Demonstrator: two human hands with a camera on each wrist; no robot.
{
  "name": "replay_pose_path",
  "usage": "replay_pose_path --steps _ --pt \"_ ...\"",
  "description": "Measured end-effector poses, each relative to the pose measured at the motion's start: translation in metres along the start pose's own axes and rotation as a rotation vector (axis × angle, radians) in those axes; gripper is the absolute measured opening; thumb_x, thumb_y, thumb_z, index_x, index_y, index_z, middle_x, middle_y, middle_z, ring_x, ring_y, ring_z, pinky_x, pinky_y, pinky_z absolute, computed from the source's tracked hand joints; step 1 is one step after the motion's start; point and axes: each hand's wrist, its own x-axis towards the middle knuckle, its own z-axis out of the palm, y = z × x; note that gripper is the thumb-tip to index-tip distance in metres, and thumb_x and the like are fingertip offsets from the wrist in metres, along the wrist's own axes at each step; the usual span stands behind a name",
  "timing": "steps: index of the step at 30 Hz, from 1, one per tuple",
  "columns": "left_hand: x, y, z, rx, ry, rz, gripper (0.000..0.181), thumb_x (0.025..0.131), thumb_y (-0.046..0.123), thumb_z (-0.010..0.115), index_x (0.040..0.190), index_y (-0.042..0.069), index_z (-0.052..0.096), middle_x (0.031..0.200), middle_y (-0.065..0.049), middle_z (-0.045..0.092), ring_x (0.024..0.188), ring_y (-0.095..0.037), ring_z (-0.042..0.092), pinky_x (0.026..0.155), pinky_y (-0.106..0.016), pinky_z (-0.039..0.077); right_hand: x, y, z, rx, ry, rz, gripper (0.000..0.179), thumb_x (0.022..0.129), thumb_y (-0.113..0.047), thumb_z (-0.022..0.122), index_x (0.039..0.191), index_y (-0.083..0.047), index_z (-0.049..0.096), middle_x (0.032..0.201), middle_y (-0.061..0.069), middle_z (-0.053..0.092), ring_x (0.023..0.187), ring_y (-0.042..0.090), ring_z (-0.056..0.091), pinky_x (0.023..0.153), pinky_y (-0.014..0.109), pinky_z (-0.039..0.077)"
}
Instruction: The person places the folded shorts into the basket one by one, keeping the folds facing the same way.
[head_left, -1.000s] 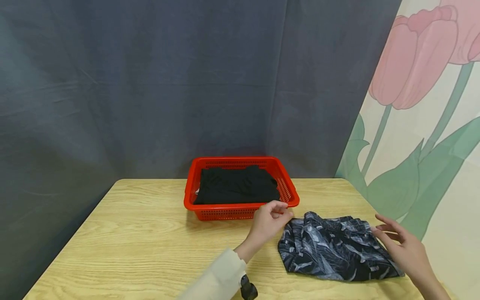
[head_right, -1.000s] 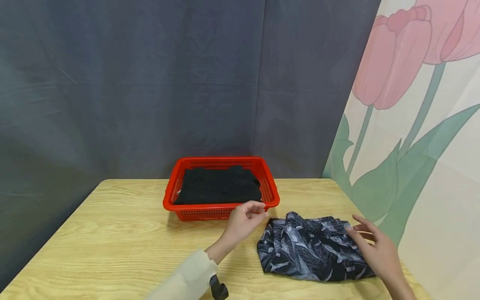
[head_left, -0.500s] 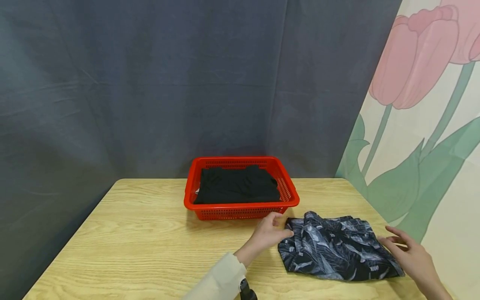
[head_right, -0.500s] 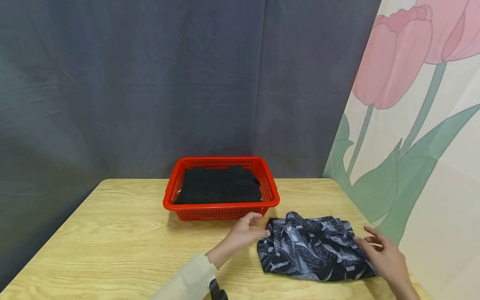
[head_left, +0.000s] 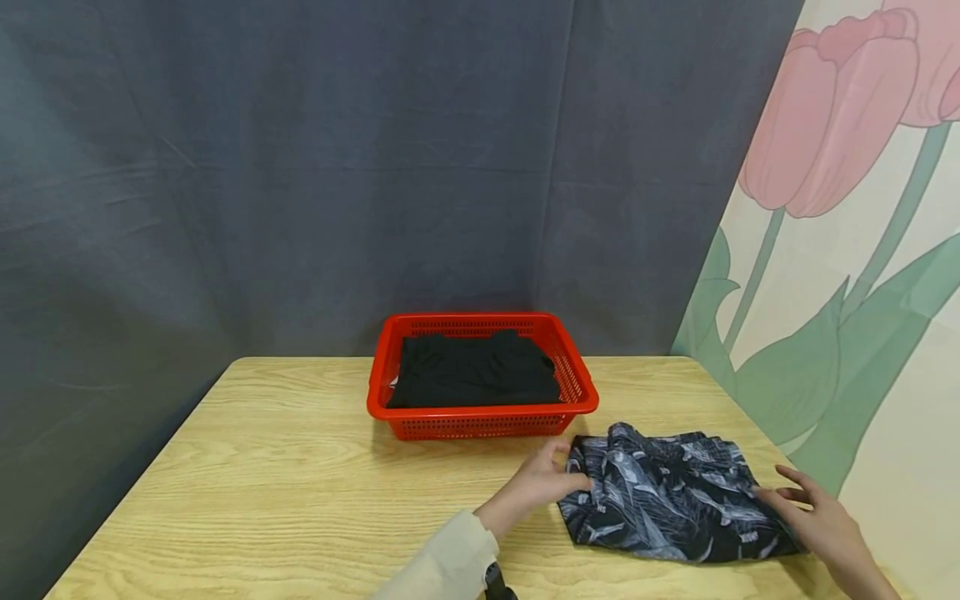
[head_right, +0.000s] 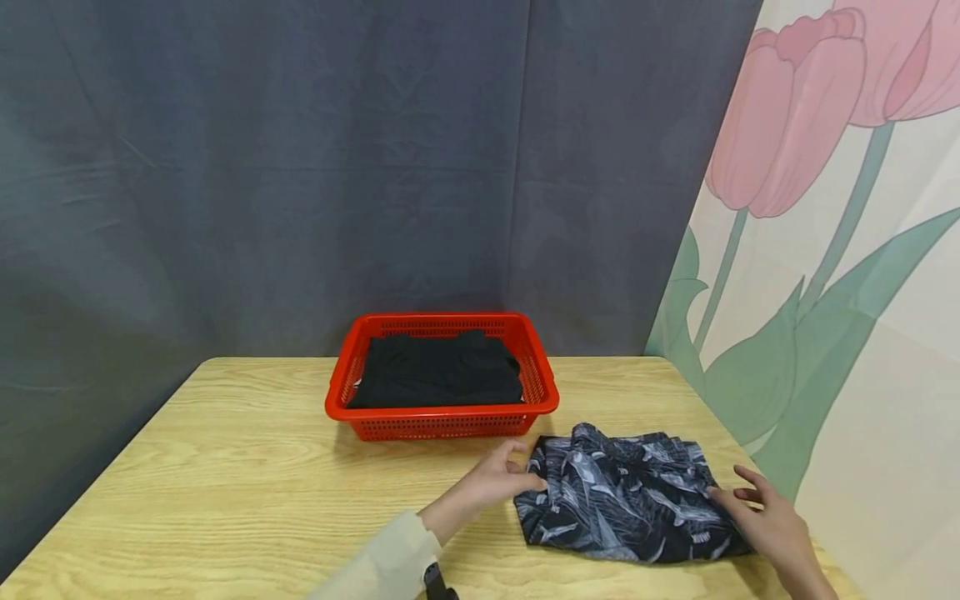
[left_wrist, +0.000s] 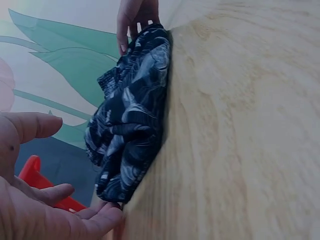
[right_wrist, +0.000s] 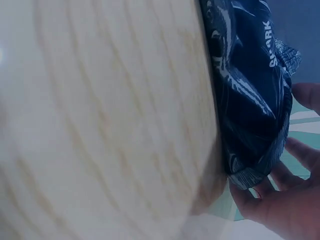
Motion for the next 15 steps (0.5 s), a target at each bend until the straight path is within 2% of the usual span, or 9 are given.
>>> replay_pose_path --steps 4,7,11,13,15 --pt "0.0029 -0.0024 0.0025 -0.025 -0.006 -0.016 0.063 0.078 0.016 0.077 0.134 0.006 0.05 0.119 -0.015 0.054 0.104 -0.032 0.054 0.086 -0.052 0.046 0.0024 -0.0004 -0.0002 0.013 -0.045 0.036 0.084 0.097 -0.049 0.052 0.145 0.012 0.019 0.133 0.041 0.039 0.119 0.06 0.035 0.087 0.063 0.038" --pt "0.0051 -0.0033 0.0042 -0.061 -0.004 -0.022 0.067 0.078 0.014 0.077 0.137 0.007 0.048 0.126 -0.016 0.052 0.108 -0.032 0.053 0.091 -0.054 0.043 0.0038 -0.0014 -0.0005 0.031 -0.071 0.035 0.084 0.097 -0.047 0.052 0.145 0.013 0.02 0.132 0.041 0.041 0.12 0.06 0.033 0.088 0.063 0.038" --pt "0.0069 -0.0028 0.0046 -0.108 -0.017 -0.031 0.07 0.078 0.012 0.077 0.14 0.01 0.045 0.137 -0.016 0.045 0.116 -0.033 0.048 0.097 -0.055 0.038 0.0065 -0.0017 -0.0013 0.088 -0.145 0.058 0.084 0.098 -0.046 0.051 0.145 0.015 0.018 0.132 0.041 0.043 0.123 0.059 0.033 0.091 0.06 0.04" --pt "0.008 -0.0025 0.0044 -0.122 -0.027 -0.046 0.07 0.078 0.012 0.077 0.141 0.011 0.045 0.139 -0.016 0.043 0.118 -0.033 0.047 0.098 -0.056 0.036 0.0079 -0.0015 -0.0018 0.121 -0.182 0.083 0.085 0.098 -0.047 0.051 0.145 0.015 0.016 0.136 0.042 0.036 0.125 0.059 0.031 0.094 0.059 0.039" --pt "0.0086 -0.0016 0.0041 -0.127 -0.033 -0.062 0.069 0.078 0.012 0.076 0.14 0.012 0.046 0.139 -0.015 0.043 0.118 -0.033 0.046 0.099 -0.056 0.035 0.0089 -0.001 -0.0019 0.156 -0.205 0.11 0.086 0.098 -0.047 0.051 0.145 0.015 0.016 0.14 0.044 0.028 0.123 0.056 0.036 0.093 0.054 0.043"
